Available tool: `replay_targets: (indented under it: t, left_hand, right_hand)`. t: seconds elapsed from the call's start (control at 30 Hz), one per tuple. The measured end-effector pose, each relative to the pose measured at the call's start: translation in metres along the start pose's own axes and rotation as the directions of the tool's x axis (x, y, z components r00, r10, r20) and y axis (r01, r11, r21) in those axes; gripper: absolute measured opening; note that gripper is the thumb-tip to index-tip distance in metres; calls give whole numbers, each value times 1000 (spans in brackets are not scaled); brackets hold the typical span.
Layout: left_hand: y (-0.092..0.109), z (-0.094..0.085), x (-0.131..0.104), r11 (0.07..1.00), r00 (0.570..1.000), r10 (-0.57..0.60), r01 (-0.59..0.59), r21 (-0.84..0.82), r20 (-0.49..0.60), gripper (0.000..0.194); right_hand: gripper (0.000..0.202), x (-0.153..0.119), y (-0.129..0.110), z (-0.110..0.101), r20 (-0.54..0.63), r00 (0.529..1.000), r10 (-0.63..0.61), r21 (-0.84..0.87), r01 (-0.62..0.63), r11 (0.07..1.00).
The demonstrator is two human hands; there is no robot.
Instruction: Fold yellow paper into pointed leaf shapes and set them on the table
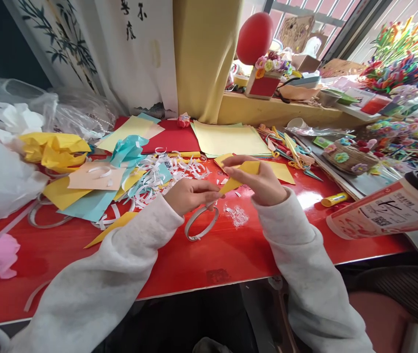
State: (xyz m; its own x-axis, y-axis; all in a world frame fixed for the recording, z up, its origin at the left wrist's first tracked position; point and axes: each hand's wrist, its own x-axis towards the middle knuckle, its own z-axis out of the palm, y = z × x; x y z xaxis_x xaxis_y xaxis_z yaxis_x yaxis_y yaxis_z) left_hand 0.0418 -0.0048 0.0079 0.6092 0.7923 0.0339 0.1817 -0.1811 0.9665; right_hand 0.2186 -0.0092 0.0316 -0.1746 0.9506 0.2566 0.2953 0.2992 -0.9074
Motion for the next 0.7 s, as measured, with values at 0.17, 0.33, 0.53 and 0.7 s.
replay_targets:
  t: [0.17, 0.33, 0.53, 0.7]
  left_hand:
    - [4, -9, 0, 941, 869, 242, -100, 324, -432, 30]
    - [8, -4, -5, 972, 892, 194, -120, 200, -408, 38]
    - [-13, 9, 8, 948, 963, -61, -27, -318, -264, 42]
    - [-14, -1, 11, 841, 866, -108, -183, -510, -489, 28]
  right_hand:
    - [25, 1, 5, -6, -56, 998, 43, 118, -36, 992]
    - [23, 3, 18, 19, -331, 943, -17, 218, 94, 971]
    - [21, -6, 20, 42, -274, 958, -83, 244, 153, 958]
    - [29, -15, 17, 56, -111, 992, -68, 129, 82, 988]
